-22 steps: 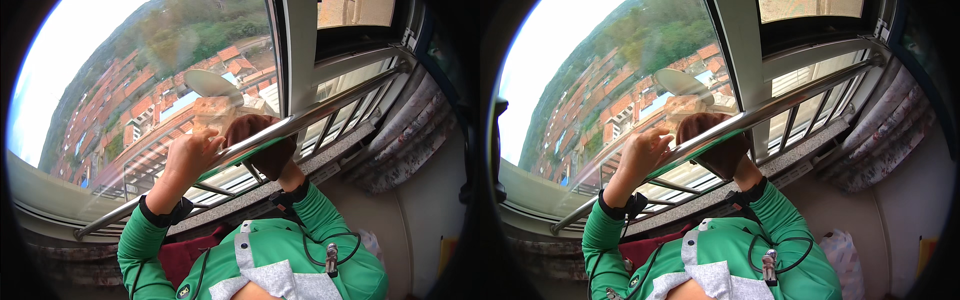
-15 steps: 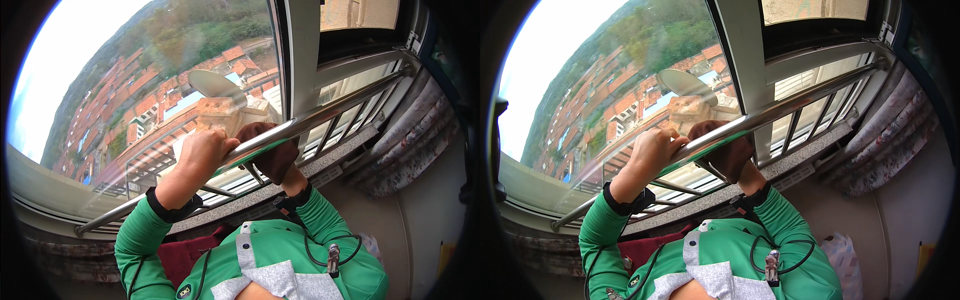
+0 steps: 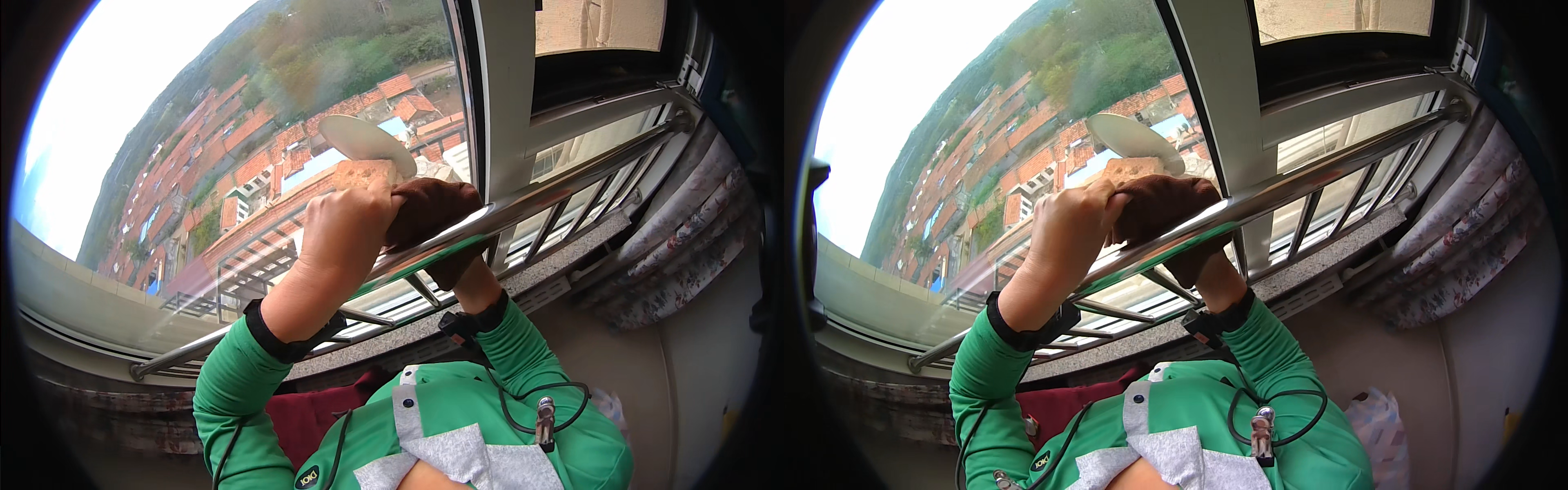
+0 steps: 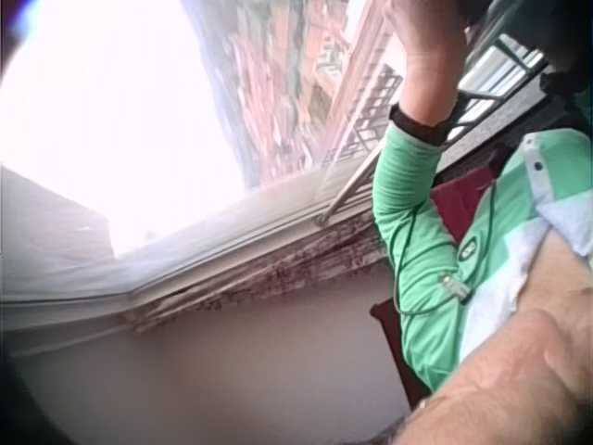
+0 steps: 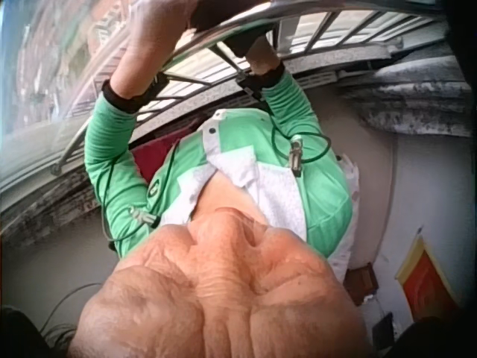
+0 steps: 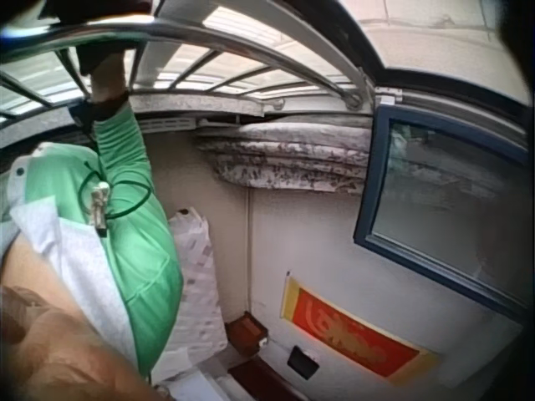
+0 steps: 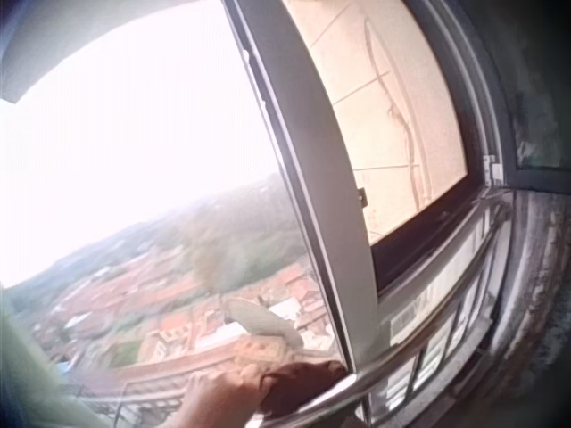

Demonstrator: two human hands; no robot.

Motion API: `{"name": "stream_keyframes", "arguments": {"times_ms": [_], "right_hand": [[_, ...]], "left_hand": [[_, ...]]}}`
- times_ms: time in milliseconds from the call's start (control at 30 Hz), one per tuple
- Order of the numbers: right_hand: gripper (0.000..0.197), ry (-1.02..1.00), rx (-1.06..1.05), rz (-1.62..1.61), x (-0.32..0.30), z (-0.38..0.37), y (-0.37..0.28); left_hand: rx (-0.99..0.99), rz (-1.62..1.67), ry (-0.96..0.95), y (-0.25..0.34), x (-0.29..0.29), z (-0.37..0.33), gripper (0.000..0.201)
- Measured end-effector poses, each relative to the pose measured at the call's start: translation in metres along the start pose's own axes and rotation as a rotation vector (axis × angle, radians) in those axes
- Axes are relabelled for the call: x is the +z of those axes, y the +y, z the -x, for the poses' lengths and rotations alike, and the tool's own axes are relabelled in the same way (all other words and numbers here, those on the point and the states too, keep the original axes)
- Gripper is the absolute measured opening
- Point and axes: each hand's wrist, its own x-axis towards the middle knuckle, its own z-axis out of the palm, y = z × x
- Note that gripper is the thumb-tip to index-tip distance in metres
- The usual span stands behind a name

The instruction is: The person wipes the interior surface of a large window using a brown cloth. They move the cloth across the glass and along the metal frame, occasionally adjusting the cloth with both hands.

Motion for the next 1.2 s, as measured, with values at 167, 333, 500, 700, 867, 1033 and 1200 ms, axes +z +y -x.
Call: {"name": "stream_keyframes", "arguments": {"times_ms": [167, 333, 500, 700, 867, 1033, 1200], "right_hand": [[0.070, 0.025, -0.072, 0.390, -0.003, -0.005, -0.011], [0.080, 0.196, 0.056, 0.251, -0.010, 0.020, 0.004], [0.067, -0.023, 0.392, 0.334, -0.022, 0.031, 0.000], [0.060, -0.056, 0.304, -0.090, -0.002, 0.001, -0.020], [0.055, 0.233, 0.153, 0.340, 0.001, -0.001, -0.005], [0.044, 0.090, -0.068, 1.189, -0.043, 0.027, -0.008], [0.036, -0.174, 0.404, 1.553, -0.056, 0.046, 0.001]], "left_hand": [[0.123, -0.021, 0.236, 0.014, 0.003, -0.021, 0.019], [0.033, -0.149, -0.006, 0.013, 0.017, 0.006, 0.020], [0.030, -0.256, -0.189, -0.005, 0.030, 0.031, 0.026], [0.107, -0.184, 0.023, -0.005, -0.001, 0.010, 0.024], [0.137, -0.110, 0.303, -0.001, -0.022, -0.015, 0.027], [0.047, -0.218, 0.071, -0.014, -0.007, 0.019, 0.024], [0.084, -0.161, -0.170, -0.018, 0.014, 0.039, 0.033]]}}
